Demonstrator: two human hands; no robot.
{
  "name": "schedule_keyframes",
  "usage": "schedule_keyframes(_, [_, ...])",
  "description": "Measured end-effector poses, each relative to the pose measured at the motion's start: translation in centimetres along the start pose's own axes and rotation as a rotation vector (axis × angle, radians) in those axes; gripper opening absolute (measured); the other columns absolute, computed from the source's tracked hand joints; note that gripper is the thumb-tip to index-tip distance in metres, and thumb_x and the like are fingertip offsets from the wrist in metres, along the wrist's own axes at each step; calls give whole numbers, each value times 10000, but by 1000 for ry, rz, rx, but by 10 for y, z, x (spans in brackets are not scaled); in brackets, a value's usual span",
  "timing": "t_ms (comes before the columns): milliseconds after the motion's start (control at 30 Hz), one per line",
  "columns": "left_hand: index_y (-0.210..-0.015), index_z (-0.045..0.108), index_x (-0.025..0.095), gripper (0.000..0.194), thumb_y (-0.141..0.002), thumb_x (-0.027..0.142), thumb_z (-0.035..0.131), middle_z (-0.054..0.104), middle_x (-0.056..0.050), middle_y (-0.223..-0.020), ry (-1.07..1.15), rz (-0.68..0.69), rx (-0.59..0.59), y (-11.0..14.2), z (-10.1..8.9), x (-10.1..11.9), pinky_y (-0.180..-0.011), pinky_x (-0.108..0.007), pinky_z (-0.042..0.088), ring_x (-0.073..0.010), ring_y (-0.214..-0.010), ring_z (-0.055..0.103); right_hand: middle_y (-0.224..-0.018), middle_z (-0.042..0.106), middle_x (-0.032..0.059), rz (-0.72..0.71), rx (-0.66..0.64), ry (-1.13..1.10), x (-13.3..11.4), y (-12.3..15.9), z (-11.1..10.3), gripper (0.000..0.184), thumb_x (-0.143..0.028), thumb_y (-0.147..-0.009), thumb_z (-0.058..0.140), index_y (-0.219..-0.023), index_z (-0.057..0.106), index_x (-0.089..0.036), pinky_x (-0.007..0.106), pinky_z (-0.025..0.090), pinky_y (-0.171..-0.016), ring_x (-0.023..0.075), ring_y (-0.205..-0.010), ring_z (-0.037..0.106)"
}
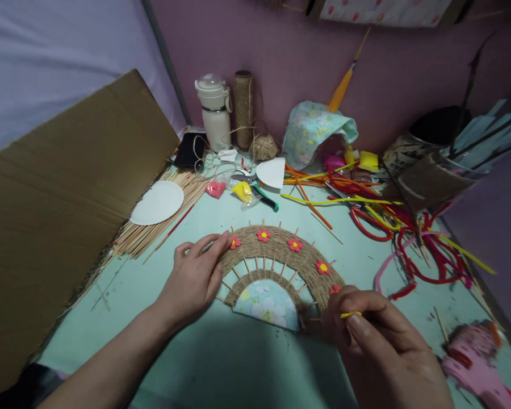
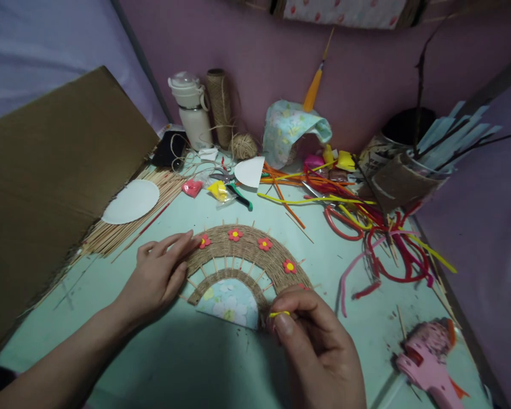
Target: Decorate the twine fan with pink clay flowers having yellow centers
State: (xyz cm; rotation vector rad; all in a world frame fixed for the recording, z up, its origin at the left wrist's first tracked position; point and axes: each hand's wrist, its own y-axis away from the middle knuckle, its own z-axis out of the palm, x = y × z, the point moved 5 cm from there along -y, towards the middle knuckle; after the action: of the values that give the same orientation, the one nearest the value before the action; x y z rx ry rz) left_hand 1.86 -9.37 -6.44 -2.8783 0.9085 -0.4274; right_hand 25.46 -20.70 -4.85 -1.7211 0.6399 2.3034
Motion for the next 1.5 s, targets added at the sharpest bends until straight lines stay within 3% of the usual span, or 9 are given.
schedule_keyframes(200, [-1426,357,210,478,-947,219,358,532,-137,-1391,26,-11,-86,-2,5,2,-964,-474,310,-271,-1273,470,-707,606,11,-3,-6,3,1,-1,0,145,-343,-745,763,-747,672,-230,213,459,-555,130,-623,541])
schedule_keyframes(400, [-1371,409,232,463,-916,291,468,574,-95,-1340,142,-103,263,-16,-51,-13,-1015,-444,380,-261,-1243,506,-680,598,7,-12,-6,-5,1,0,0,164,-349,-746,764,-759,669,-216,203,445,-540,122,-604,525])
schedule_keyframes(467, [-1334,454,224,449,-897,310,508,584,-98,-1319,90,-93,253,-36,-61,-19,-1007,-456,398,-272,-1220,521,-668,591,7,-24,-17,-18,0,-1,2,175,-352,-744,766,-759,669,-207,203,442,-532,121,-596,523])
schedule_keyframes(567, [-1319,475,190,473,-855,254,545,548,-117,-1357,28,37,119,-79,-52,-25,-1034,-472,381,-283,-1268,477,-648,587,2,-27,-16,-50,-2,-2,6,202,-354,-721,784,-742,664,-193,203,432,-516,116,-571,515])
schedule_keyframes(733, [-1259,549,193,528,-740,100,570,572,-121,-1304,-5,214,-70,-148,-8,-34,-1020,-435,385,-272,-1219,495,-617,569,-19,-24,-49,-87,-3,-3,13,217,-379,-737,772,-780,663,-196,209,413,-506,115,-549,495])
schedule_keyframes(900, [-1005,667,176,300,-712,128,622,646,-111,-1033,61,248,-110,-174,7,-36,-906,-409,440,-269,-1019,578,-684,585,-20,-73,-69,-95,0,-6,16,216,-386,-749,764,-791,670,-196,202,407,-547,110,-605,501])
schedule_keyframes(1133, [-908,610,188,153,-790,285,618,635,-72,-1013,460,155,44,-137,-16,-4,-780,-347,507,-215,-974,581,-689,563,-29,-93,-67,-89,-4,-4,22,246,-407,-749,755,-810,648,-194,210,365,-522,104,-586,463])
schedule_keyframes(1333, [-1042,527,196,299,-784,257,667,635,-48,-1045,1118,42,-78,-63,-16,55,-838,-329,509,-174,-970,613,-632,528,-43,-185,-96,-12,-6,-5,26,230,-401,-783,714,-821,648,-185,219,343,-542,100,-579,437])
schedule_keyframes(1500, [-1183,561,176,517,-728,331,753,630,-97,-1186,1489,-123,-128,-24,3,83,-879,-311,489,-206,-1054,601,-663,550,-46,-322,-101,-34,-4,-9,27,193,-380,-784,697,-825,643,-200,224,367,-566,101,-594,453])
